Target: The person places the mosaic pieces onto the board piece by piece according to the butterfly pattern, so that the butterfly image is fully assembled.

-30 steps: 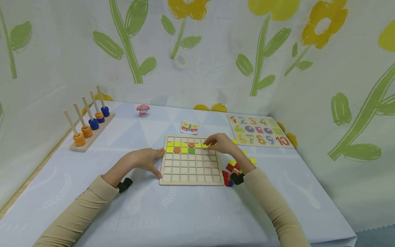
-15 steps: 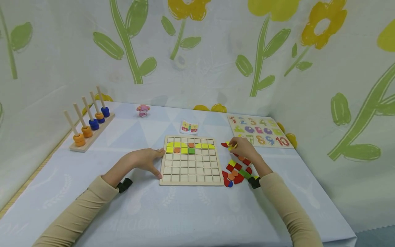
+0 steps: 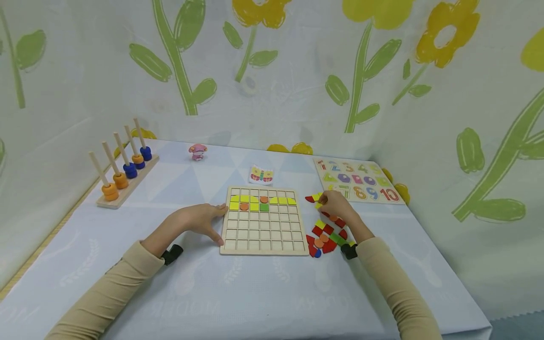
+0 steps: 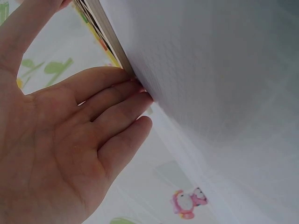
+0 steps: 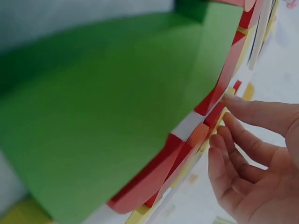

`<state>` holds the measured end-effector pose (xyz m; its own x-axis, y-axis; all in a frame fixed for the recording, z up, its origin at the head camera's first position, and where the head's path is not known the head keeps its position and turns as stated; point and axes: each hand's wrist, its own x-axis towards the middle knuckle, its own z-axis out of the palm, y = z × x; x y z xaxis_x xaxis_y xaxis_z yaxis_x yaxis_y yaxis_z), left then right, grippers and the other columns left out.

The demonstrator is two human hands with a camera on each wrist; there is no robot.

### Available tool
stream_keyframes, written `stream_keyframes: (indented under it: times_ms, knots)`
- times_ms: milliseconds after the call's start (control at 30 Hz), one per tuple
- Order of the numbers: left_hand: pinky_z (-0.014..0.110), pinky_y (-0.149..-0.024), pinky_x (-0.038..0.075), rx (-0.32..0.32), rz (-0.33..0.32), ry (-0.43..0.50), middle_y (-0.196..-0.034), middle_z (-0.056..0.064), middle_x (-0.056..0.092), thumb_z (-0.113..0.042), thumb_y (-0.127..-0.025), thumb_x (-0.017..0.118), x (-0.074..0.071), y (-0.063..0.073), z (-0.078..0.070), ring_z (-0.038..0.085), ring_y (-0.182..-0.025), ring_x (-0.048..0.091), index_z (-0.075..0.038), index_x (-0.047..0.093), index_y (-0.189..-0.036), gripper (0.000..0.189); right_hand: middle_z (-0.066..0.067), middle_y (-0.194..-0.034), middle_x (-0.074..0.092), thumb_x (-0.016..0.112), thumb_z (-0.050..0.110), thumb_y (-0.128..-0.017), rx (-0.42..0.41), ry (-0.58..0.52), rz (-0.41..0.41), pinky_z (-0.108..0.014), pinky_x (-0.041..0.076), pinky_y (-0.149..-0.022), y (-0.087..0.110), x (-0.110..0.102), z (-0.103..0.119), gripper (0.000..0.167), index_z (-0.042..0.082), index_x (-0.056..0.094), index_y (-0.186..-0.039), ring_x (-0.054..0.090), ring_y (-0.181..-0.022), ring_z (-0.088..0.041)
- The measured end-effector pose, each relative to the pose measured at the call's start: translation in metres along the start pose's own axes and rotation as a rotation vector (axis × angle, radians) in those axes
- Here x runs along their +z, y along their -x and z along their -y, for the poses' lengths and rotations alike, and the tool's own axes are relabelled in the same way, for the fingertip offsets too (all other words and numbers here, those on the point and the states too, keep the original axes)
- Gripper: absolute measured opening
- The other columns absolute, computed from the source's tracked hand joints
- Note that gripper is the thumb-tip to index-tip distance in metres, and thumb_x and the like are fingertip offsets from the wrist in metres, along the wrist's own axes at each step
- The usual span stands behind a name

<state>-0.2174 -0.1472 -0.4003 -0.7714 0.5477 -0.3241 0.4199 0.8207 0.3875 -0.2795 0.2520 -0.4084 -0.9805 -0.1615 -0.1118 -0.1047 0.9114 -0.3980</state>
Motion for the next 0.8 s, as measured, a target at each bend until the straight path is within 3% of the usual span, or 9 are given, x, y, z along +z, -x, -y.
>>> stream_keyframes:
  times_ms: [400,600,800]
  knots:
    - [0.049,-0.113,0.023,-0.014,0.006,-0.003,-0.156,0.017,0.024,-0.053,-0.071,0.080,0.001,-0.001,0.001,0.035,-0.142,0.024,0.001,0.029,-0.149,0.108,-0.011,-0.089,0.061,0.075,0.005,-0.083,-0.029,-0.055,-0.013,-0.035,0.051,-0.076,0.004,-0.001,0.002,0.019,0.001,0.064,-0.098,0.054,-0.080,-0.025]
    - [0.049,-0.113,0.024,0.002,-0.001,-0.005,-0.155,0.018,0.025,-0.054,-0.071,0.080,0.001,-0.001,0.001,0.036,-0.141,0.025,0.003,0.030,-0.148,0.108,-0.009,-0.092,0.067,0.073,0.003,-0.084,-0.080,-0.024,-0.017,-0.039,0.053,-0.084,0.007,0.000,0.006,0.011,0.003,0.069,-0.094,0.059,-0.083,-0.024]
    - [0.049,-0.113,0.024,0.005,-0.004,-0.008,-0.155,0.019,0.025,-0.053,-0.071,0.080,0.001,-0.001,0.002,0.036,-0.141,0.026,0.003,0.031,-0.148,0.107,-0.010,-0.096,0.070,0.068,0.006,-0.088,-0.173,-0.047,0.003,-0.037,0.054,-0.081,0.008,-0.002,0.017,0.015,0.001,0.073,-0.101,0.061,-0.084,-0.022]
